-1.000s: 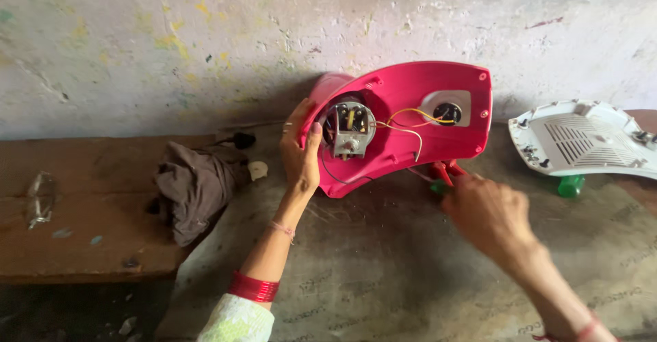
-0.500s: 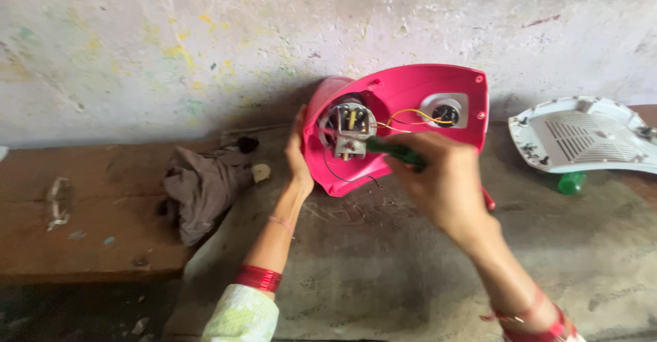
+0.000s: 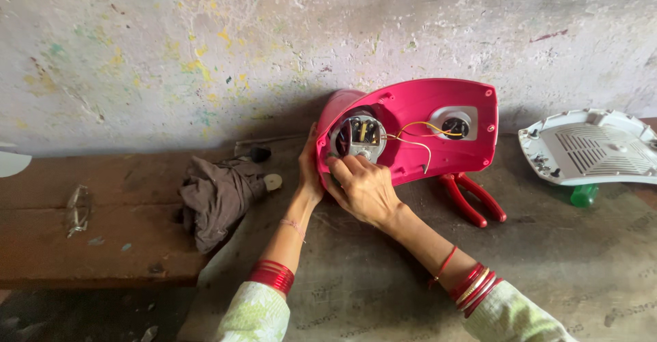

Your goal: The person uses a screwdriver and pliers to disassemble and work on the internal motor and wiring of a red plastic appliance housing, using a cloth to wipe components and rotating the unit to access different parts.

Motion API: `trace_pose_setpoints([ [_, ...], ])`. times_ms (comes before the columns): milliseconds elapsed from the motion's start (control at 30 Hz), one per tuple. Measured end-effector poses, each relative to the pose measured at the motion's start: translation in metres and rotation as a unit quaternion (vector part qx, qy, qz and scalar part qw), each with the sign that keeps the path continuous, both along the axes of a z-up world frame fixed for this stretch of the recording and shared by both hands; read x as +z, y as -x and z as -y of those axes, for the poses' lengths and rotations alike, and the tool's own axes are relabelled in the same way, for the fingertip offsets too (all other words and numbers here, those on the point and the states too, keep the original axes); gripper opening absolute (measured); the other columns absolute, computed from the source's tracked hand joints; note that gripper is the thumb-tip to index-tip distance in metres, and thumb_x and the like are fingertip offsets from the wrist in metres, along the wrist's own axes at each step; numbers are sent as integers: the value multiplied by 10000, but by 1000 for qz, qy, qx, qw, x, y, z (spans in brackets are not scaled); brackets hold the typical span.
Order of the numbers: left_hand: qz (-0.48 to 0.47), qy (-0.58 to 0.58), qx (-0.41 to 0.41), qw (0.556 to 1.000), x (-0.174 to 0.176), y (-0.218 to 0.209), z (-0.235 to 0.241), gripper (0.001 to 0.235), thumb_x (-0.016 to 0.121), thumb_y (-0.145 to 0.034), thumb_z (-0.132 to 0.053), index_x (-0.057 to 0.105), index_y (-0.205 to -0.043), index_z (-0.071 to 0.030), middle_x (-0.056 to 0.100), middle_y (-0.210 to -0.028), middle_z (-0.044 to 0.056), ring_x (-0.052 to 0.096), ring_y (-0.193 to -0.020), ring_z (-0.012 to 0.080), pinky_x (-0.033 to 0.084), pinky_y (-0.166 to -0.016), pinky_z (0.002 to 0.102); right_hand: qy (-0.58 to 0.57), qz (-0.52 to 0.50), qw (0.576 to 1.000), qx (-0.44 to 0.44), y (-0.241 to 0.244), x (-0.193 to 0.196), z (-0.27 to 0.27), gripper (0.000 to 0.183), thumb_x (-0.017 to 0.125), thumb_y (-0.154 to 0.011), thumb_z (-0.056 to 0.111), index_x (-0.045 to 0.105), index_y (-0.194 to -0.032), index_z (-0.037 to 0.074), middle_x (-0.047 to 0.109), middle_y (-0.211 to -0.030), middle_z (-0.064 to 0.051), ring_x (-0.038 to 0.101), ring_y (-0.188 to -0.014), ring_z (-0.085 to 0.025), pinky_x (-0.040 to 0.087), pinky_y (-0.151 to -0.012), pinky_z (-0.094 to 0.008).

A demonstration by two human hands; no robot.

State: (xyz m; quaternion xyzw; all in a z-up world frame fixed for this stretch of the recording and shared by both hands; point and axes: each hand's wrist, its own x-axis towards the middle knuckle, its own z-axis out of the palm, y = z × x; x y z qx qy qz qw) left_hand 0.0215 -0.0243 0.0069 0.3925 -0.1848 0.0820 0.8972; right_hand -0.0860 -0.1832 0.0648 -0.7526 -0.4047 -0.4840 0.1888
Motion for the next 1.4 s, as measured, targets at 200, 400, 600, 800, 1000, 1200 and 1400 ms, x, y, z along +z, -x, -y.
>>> trace_pose_setpoints([
  [200,9,63,-60,996,-6,-9,-2,394,486,-1108,-354,613,-1374,-92,670,-1297,59,620,-1175,188,477,-1054,363,-1,92,995,41,-1,5,19,258,810,-860,177,666,-1051,81,539,-719,-26,578,-619,-195,457,-484,-371],
  [400,-51,44,-20,998,-6,-4,-2,408,456,-1062,-362,633,-1335,-116,687,-1288,38,639,-1168,183,491,-1034,347,-24,82,996,17,-3,7,24,309,812,-837,161,670,-1102,94,557,-762,-19,596,-658,-184,468,-504,-356],
  [600,-57,43,4,997,-5,1,-2,406,459,-1049,-334,632,-1355,-130,689,-1296,17,635,-1177,163,482,-1041,335,-29,64,997,41,-4,5,22,341,815,-825,119,670,-1130,74,555,-776,-30,594,-675,-193,492,-527,-361],
  [800,-53,48,3,997,-6,0,-3,385,480,-1053,-317,635,-1350,-127,698,-1257,18,638,-1142,158,488,-1019,331,-36,65,995,60,-5,6,18,356,817,-809,91,657,-1123,46,549,-783,-46,592,-694,-208,495,-543,-366],
  [1000,-44,59,-11,997,-7,-1,-5,347,509,-1056,-310,653,-1308,-121,714,-1210,19,648,-1106,156,495,-998,331,-35,63,995,62,-1,4,16,358,814,-797,84,663,-1119,40,533,-761,-43,582,-686,-209,485,-528,-372],
  [1200,-48,58,-1,997,-8,-4,-5,364,508,-1050,-303,647,-1328,-113,706,-1239,28,644,-1127,163,491,-1012,336,-45,51,996,54,-6,5,14,367,804,-803,81,659,-1138,35,543,-780,-47,585,-699,-215,486,-532,-372],
  [1400,-30,53,3,998,-9,-4,-6,407,484,-1039,-284,615,-1379,-102,679,-1311,40,629,-1192,178,476,-1059,346,-21,50,998,39,-3,4,12,334,777,-818,66,662,-1131,65,541,-791,-52,591,-714,-217,491,-535,-372],
])
